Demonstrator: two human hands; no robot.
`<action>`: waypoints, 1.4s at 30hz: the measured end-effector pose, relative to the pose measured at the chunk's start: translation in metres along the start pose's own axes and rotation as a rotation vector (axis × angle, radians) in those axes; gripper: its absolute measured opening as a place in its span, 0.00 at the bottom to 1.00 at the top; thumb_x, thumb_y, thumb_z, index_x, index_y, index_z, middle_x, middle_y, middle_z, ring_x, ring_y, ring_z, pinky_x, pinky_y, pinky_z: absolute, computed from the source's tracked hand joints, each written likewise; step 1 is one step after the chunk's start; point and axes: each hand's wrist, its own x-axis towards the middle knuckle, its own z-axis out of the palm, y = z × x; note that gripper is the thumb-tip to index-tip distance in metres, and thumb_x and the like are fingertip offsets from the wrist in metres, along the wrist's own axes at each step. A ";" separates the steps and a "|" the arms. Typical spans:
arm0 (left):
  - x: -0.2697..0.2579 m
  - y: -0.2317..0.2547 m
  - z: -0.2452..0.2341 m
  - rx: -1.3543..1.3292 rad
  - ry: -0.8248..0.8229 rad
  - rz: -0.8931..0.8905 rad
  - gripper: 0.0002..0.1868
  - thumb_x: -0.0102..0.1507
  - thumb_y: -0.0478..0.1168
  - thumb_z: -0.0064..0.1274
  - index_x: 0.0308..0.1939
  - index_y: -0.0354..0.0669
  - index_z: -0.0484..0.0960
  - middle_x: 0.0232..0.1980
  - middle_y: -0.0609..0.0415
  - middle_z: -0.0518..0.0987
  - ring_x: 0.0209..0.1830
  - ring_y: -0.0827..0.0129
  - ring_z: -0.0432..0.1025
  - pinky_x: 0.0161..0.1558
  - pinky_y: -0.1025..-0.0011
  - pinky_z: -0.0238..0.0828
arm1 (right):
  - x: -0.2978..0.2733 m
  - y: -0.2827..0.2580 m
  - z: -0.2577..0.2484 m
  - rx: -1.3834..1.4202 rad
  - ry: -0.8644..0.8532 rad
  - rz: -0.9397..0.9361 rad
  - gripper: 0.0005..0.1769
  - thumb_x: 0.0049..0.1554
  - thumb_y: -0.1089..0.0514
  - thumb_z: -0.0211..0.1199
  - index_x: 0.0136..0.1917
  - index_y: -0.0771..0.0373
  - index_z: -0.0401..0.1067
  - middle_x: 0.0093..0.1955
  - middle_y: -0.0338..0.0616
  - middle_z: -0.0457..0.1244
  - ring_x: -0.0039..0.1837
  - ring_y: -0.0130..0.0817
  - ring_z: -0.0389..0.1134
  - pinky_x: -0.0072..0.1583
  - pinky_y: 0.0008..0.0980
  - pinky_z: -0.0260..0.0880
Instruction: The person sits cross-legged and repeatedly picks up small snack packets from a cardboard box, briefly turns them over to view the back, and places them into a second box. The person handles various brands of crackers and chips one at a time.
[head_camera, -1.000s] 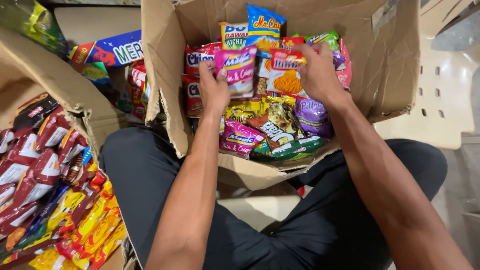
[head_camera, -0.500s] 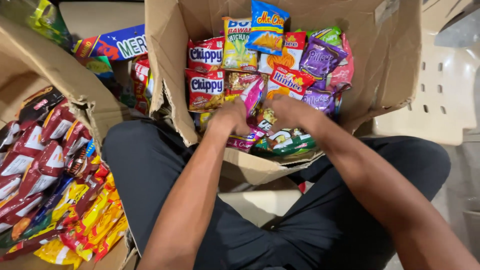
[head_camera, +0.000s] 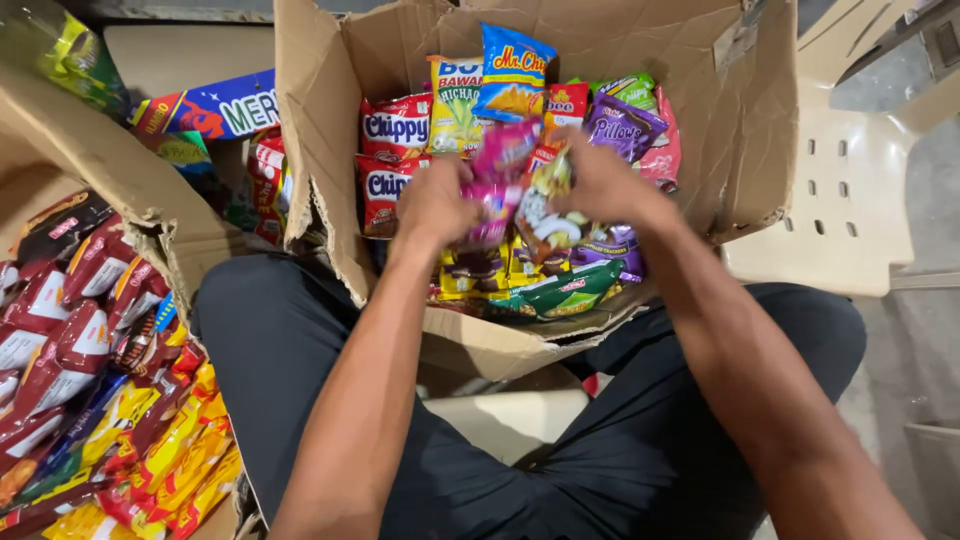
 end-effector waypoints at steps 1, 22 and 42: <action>0.005 0.000 -0.006 0.004 0.000 0.002 0.29 0.50 0.41 0.74 0.52 0.44 0.79 0.50 0.46 0.83 0.51 0.54 0.79 0.54 0.53 0.71 | 0.001 0.001 -0.011 0.003 0.003 0.000 0.54 0.41 0.56 0.81 0.74 0.62 0.55 0.58 0.65 0.66 0.61 0.56 0.69 0.60 0.48 0.69; 0.146 -0.045 -0.010 -0.125 1.032 0.069 0.27 0.66 0.23 0.55 0.69 0.41 0.69 0.65 0.36 0.69 0.65 0.45 0.72 0.67 0.56 0.70 | 0.223 -0.010 0.070 0.421 0.789 -0.110 0.35 0.53 0.61 0.80 0.65 0.70 0.61 0.59 0.54 0.68 0.60 0.46 0.70 0.61 0.43 0.69; 0.053 -0.019 0.034 0.331 0.339 0.429 0.21 0.54 0.35 0.58 0.51 0.51 0.85 0.52 0.45 0.80 0.58 0.45 0.69 0.56 0.40 0.64 | 0.004 0.006 0.021 -0.398 -0.098 0.294 0.40 0.40 0.43 0.83 0.57 0.69 0.73 0.54 0.63 0.69 0.60 0.59 0.70 0.59 0.54 0.70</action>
